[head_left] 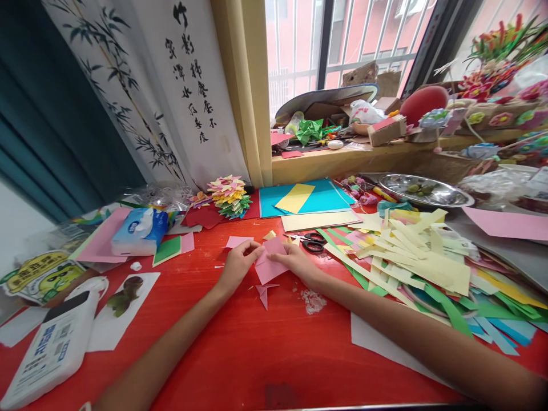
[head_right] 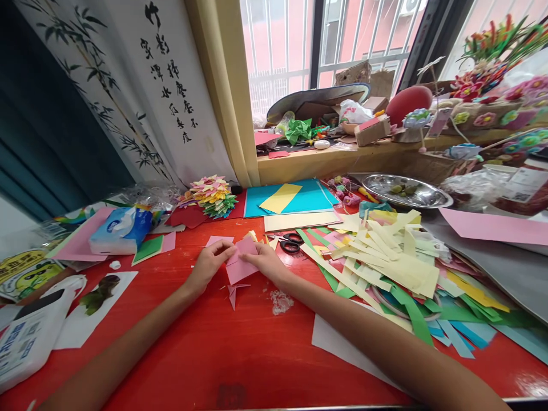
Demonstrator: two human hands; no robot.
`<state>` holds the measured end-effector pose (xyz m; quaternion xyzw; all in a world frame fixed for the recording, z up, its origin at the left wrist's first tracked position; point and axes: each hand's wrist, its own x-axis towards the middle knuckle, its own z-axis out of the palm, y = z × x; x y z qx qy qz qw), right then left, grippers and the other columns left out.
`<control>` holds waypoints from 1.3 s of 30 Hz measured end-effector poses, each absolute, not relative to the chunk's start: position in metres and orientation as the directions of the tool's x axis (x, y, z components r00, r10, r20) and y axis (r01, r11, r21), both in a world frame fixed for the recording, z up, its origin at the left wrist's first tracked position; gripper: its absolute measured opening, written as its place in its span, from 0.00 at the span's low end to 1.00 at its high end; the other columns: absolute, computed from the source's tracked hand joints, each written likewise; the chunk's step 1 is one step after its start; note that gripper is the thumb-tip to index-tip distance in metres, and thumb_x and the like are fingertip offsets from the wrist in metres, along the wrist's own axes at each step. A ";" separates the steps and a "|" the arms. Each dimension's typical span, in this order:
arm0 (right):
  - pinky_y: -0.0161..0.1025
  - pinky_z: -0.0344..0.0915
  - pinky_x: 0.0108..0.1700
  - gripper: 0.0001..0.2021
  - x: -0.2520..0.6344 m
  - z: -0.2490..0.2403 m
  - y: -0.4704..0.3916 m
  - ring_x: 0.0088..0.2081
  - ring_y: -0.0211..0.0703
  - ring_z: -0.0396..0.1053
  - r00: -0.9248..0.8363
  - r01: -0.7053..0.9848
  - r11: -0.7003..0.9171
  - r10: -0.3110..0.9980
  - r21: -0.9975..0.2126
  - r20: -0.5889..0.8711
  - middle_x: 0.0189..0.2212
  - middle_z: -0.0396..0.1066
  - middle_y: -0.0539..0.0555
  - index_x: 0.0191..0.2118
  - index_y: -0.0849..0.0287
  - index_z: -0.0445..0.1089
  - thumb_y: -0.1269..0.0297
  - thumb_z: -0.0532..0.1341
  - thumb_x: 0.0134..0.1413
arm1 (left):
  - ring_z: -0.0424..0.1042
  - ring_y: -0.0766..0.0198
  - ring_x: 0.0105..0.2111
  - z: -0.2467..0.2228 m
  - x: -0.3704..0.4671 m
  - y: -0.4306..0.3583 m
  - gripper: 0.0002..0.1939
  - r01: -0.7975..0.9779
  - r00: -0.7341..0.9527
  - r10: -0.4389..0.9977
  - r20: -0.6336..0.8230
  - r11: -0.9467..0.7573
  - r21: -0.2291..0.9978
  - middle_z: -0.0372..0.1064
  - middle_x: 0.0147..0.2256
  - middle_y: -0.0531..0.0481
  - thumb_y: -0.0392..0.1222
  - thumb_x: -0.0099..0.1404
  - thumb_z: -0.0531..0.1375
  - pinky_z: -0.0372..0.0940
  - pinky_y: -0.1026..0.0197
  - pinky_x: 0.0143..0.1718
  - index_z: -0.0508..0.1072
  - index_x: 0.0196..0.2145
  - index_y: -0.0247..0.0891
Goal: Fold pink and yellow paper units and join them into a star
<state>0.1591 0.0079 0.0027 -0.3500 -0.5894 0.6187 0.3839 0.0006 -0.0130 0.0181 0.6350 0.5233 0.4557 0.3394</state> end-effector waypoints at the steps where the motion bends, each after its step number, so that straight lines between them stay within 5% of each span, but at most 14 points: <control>1: 0.33 0.59 0.28 0.12 0.159 0.003 0.007 0.28 0.38 0.66 -0.454 -0.041 0.018 0.890 -0.999 0.035 0.29 0.69 0.53 0.31 0.64 0.68 0.58 0.61 0.43 | 0.61 0.67 0.29 0.019 0.000 -0.014 0.10 0.360 0.061 0.973 0.223 -0.230 0.904 0.63 0.27 0.53 0.46 0.56 0.55 0.57 0.66 0.31 0.67 0.27 0.35; 8: 0.35 0.62 0.32 0.19 0.161 0.004 0.004 0.34 0.41 0.66 -0.399 -0.088 0.231 0.883 -0.969 0.246 0.34 0.70 0.53 0.49 0.58 0.65 0.60 0.55 0.51 | 0.60 0.68 0.28 0.022 -0.001 -0.015 0.10 0.287 0.057 0.979 0.197 -0.205 0.936 0.61 0.25 0.54 0.45 0.57 0.55 0.56 0.66 0.31 0.67 0.25 0.35; 14: 0.39 0.60 0.42 0.17 0.163 0.001 0.004 0.42 0.43 0.66 -0.408 -0.020 0.337 0.857 -0.941 0.316 0.41 0.70 0.52 0.48 0.56 0.68 0.63 0.52 0.54 | 0.59 0.69 0.28 0.023 -0.001 -0.013 0.11 0.196 0.081 0.985 0.152 -0.165 0.967 0.61 0.25 0.54 0.46 0.56 0.57 0.55 0.67 0.31 0.68 0.25 0.34; 24: 0.36 0.60 0.38 0.17 0.163 0.013 0.001 0.37 0.41 0.67 -0.459 -0.037 0.184 0.870 -0.982 0.181 0.37 0.72 0.52 0.44 0.57 0.71 0.55 0.54 0.53 | 0.59 0.68 0.27 0.021 -0.006 -0.010 0.12 0.281 0.113 0.987 0.113 -0.141 0.949 0.61 0.23 0.54 0.47 0.54 0.57 0.55 0.67 0.29 0.68 0.24 0.35; 31: 0.36 0.59 0.43 0.16 0.162 0.005 0.009 0.41 0.40 0.66 -0.464 -0.089 0.123 0.873 -0.988 0.151 0.42 0.70 0.53 0.45 0.56 0.70 0.61 0.58 0.49 | 0.61 0.68 0.28 0.016 -0.007 -0.008 0.11 0.341 0.108 0.980 0.165 -0.193 0.920 0.63 0.25 0.54 0.47 0.55 0.56 0.56 0.67 0.30 0.69 0.25 0.35; 39: 0.38 0.61 0.43 0.17 0.161 -0.005 0.015 0.39 0.42 0.67 -0.549 -0.078 0.092 0.827 -0.993 0.120 0.34 0.72 0.52 0.44 0.59 0.71 0.58 0.57 0.49 | 0.62 0.67 0.29 0.009 -0.009 -0.005 0.14 0.391 0.095 0.974 0.204 -0.224 0.892 0.65 0.27 0.53 0.50 0.56 0.55 0.56 0.67 0.30 0.69 0.28 0.35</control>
